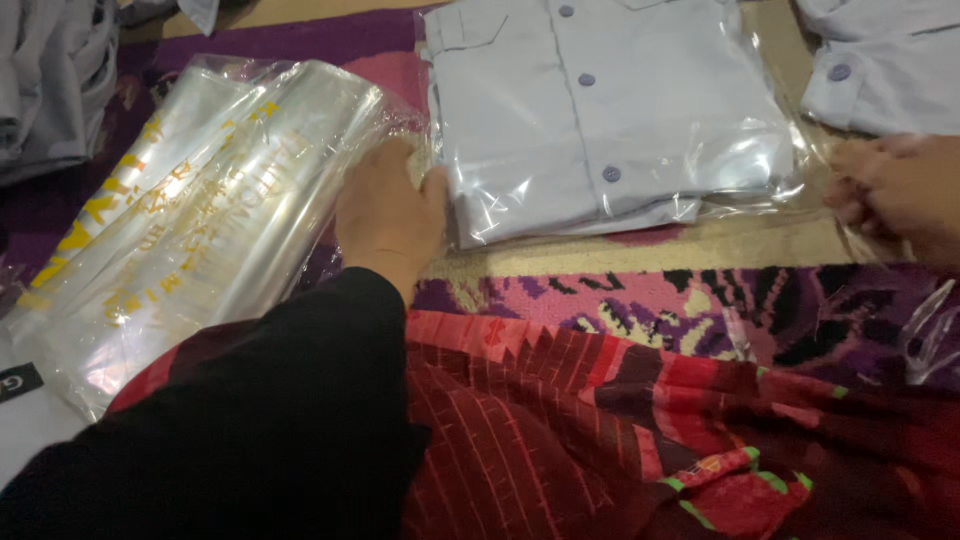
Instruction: The person places folded shirts into clear plastic bags by hand.
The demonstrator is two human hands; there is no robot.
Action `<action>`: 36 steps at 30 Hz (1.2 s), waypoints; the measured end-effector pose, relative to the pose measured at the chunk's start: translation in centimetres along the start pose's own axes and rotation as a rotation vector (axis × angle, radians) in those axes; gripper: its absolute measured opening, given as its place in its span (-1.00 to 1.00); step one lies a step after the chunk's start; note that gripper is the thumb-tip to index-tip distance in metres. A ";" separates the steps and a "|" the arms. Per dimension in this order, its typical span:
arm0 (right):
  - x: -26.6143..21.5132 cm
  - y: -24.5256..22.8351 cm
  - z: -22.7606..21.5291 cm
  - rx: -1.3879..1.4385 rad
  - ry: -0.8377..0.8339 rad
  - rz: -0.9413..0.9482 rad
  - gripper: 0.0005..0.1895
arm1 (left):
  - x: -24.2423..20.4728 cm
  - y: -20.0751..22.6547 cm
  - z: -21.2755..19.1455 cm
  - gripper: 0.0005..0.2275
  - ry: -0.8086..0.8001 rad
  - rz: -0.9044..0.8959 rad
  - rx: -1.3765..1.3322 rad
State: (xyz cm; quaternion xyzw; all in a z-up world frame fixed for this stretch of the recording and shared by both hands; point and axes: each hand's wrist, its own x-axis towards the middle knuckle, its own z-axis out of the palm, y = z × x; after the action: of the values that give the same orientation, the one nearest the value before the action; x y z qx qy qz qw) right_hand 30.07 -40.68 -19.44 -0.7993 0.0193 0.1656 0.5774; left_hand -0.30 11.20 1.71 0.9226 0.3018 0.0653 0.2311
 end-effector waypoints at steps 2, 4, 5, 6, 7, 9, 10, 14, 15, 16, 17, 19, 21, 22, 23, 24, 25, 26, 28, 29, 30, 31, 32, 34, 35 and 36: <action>6.8 5.4 -5.8 0.478 -0.585 0.541 -0.82 | 0.5 0.7 1.0 -0.61 0.078 0.412 0.141; -3.1 -0.7 -1.9 0.082 -0.256 0.186 -0.80 | -0.5 3.3 1.5 -0.52 -0.055 0.541 0.251; -9.4 -3.9 1.9 -0.314 0.075 -0.163 -0.45 | -1.0 4.7 1.8 -0.41 -0.189 0.662 0.364; -10.9 -6.7 2.5 -0.315 0.088 -0.165 -0.45 | -1.5 5.5 2.7 -0.41 -0.185 0.674 0.361; -12.3 -9.5 3.0 -0.884 0.007 -0.111 -0.34 | -2.0 6.4 3.5 -0.37 -0.209 0.677 0.356; -15.4 -14.4 4.2 -1.414 -0.064 -0.024 -0.20 | -3.3 8.0 4.6 -0.33 -0.231 0.686 0.344; -16.9 -16.3 5.0 -1.586 -0.044 -0.012 -0.28 | -4.1 8.7 4.8 -0.33 -0.305 0.662 0.330; -22.6 -25.0 8.9 -1.295 -0.146 0.230 -0.05 | -5.3 8.8 7.5 -0.31 -0.298 0.622 0.279; -22.0 -24.4 8.5 -1.296 -0.142 0.225 -0.05 | -5.3 8.9 7.2 -0.31 -0.292 0.623 0.278; -21.4 -23.8 8.2 -1.454 -0.089 0.080 -0.17 | -5.4 8.9 7.0 -0.31 -0.286 0.631 0.269; -20.8 -23.2 7.9 -1.604 -0.032 -0.072 -0.28 | -5.5 8.8 6.7 -0.31 -0.280 0.639 0.261; -22.7 -25.2 9.0 -1.170 -0.126 -0.046 -0.19 | -5.7 9.1 6.0 -0.31 -0.295 0.643 0.225; -23.4 -25.7 10.0 -0.711 -0.200 -0.037 -0.07 | -6.2 10.0 5.2 -0.30 -0.308 0.652 0.188; -23.2 -25.1 10.6 -0.940 -0.245 -0.054 -0.28 | -6.6 10.5 4.7 -0.29 -0.351 0.683 0.200; -22.9 -24.5 11.1 -1.168 -0.287 -0.070 -0.42 | -6.9 11.1 4.3 -0.27 -0.394 0.715 0.213; -23.9 -24.7 12.6 -1.170 -0.289 -0.069 -0.42 | -7.4 11.4 4.5 -0.27 -0.396 0.713 0.211; -24.9 -24.9 14.1 -1.177 -0.317 -0.029 -0.61 | -7.8 11.6 4.8 -0.29 -0.386 0.793 0.218; -25.9 -25.0 15.6 -1.184 -0.347 0.010 -0.60 | -8.2 11.8 5.0 -0.31 -0.376 0.873 0.226; -25.4 -23.3 16.7 -1.260 -0.341 -0.118 -0.65 | -8.5 11.4 6.4 -0.31 -0.355 0.867 0.217; -25.2 -22.5 17.3 -1.329 -0.330 -0.249 -0.66 | -8.6 11.1 7.1 -0.31 -0.333 0.864 0.209; -24.9 -22.2 17.6 -1.330 -0.336 -0.248 -0.66 | -8.3 10.9 6.9 -0.31 -0.337 0.860 0.208; -24.6 -21.9 17.9 -1.214 -0.235 -0.419 -0.69 | -7.9 10.7 6.8 -0.36 -0.332 0.789 0.233; -24.4 -21.6 18.2 -1.089 -0.130 -0.579 -0.63 | -7.6 10.5 6.8 -0.40 -0.328 0.721 0.259; -24.0 -22.3 19.9 -1.019 -0.160 -0.640 -0.52 | -6.3 9.7 8.1 -0.37 -0.220 0.721 0.291; -23.8 -22.7 20.8 -0.949 -0.184 -0.704 -0.38 | -5.5 9.1 8.7 -0.35 -0.105 0.721 0.322; -23.3 -22.5 21.5 -0.945 -0.198 -0.706 -0.38 | -5.3 9.1 8.5 -0.35 -0.110 0.709 0.326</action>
State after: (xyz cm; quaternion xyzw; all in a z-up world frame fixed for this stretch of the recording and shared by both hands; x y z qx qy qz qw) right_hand 7.86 -16.92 1.91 -0.9084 -0.3770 0.0280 0.1785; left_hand 2.42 -1.65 -1.50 0.9964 -0.0418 0.0428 0.0606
